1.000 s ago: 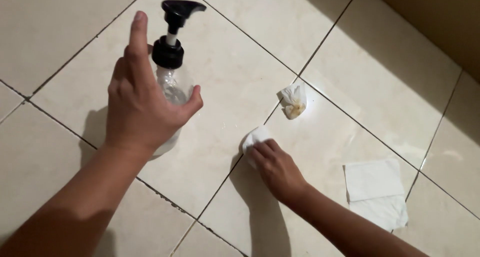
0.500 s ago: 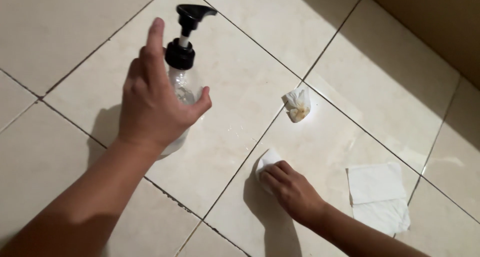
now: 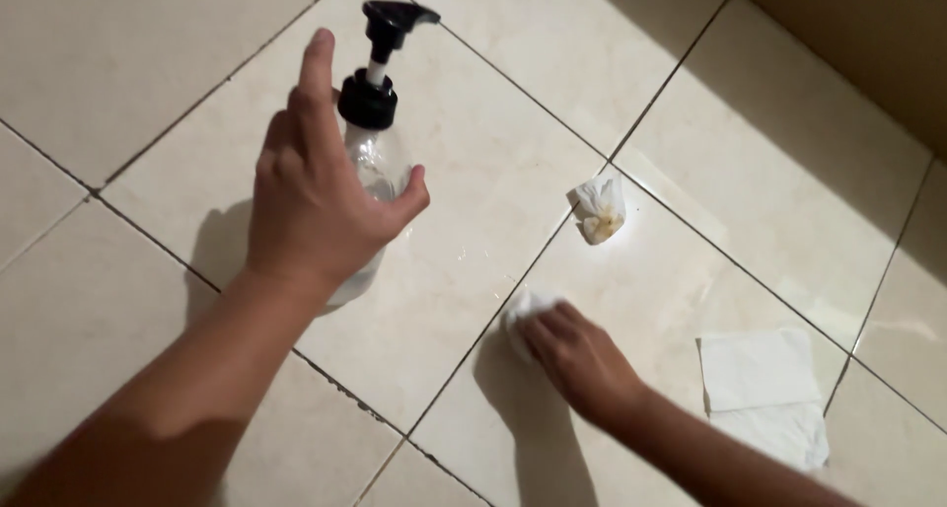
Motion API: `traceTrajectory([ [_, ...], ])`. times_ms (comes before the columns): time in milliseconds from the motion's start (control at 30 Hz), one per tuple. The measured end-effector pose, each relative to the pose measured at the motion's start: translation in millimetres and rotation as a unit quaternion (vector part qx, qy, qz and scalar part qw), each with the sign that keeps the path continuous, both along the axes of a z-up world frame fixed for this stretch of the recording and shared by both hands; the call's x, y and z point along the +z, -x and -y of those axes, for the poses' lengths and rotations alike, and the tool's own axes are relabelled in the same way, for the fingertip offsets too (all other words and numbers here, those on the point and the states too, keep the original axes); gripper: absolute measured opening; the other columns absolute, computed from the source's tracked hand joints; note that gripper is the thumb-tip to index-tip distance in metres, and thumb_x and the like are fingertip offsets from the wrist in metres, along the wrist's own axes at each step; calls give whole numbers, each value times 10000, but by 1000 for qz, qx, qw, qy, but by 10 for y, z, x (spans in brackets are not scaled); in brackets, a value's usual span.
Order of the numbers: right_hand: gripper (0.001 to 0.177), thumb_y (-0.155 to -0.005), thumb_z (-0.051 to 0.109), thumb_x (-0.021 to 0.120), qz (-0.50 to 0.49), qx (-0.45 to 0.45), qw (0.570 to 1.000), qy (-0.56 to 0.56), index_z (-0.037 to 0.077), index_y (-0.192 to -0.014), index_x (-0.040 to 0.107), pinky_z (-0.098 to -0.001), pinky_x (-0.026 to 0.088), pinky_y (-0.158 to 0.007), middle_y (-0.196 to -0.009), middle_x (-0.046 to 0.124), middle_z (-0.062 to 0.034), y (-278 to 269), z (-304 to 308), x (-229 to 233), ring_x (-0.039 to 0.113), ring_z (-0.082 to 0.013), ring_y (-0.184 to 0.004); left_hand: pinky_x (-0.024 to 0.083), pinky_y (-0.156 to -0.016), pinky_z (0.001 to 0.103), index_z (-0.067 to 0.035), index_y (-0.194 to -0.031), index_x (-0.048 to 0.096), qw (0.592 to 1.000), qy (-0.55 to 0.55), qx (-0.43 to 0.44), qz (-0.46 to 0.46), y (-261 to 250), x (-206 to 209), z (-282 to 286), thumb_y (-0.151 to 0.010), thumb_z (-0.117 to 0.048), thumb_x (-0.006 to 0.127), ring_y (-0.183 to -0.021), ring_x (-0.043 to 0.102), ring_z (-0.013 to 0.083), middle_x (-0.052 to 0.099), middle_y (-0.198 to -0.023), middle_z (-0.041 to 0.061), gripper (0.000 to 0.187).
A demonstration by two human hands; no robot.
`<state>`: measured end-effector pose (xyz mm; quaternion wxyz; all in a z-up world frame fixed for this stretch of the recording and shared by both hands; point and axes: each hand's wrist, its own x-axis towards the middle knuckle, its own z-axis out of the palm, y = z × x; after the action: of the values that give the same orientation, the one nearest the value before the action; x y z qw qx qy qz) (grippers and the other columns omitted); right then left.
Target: Cleaning a stain on the floor using liquid cleaner and tissues, followed by sifting a cat litter box with a scoop.
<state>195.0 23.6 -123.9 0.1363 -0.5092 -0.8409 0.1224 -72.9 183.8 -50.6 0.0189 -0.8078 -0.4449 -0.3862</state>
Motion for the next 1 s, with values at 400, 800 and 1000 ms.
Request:
traceTrajectory([
  [400,152,-845,87,633,33,31,997,66,25,-975,680,-447,534,-721,-929,672,-133,73,-507,268,604,-340,-886,521,-1105,475,-17,-1588,129,1000,7,-3,-3,82,-29,44,-889,-335,901,-1234,606,412,529,-1364,245,1089],
  [800,106,-886,115,634,5,44,998,49,28,-942,656,-456,532,-718,-892,660,-128,-88,-433,173,614,-343,-884,528,-1049,481,-25,-1586,95,1000,-3,-14,-15,-4,-32,4,-879,-342,902,-1160,623,406,547,-1395,255,1118],
  [1000,144,-858,105,673,7,75,996,52,21,-976,672,-448,537,-732,-920,660,-139,-79,-437,175,620,-340,-905,513,-1104,489,-36,-1586,94,1000,-10,2,-16,56,-50,-10,-893,-347,905,-1228,615,405,527,-1373,256,1111],
])
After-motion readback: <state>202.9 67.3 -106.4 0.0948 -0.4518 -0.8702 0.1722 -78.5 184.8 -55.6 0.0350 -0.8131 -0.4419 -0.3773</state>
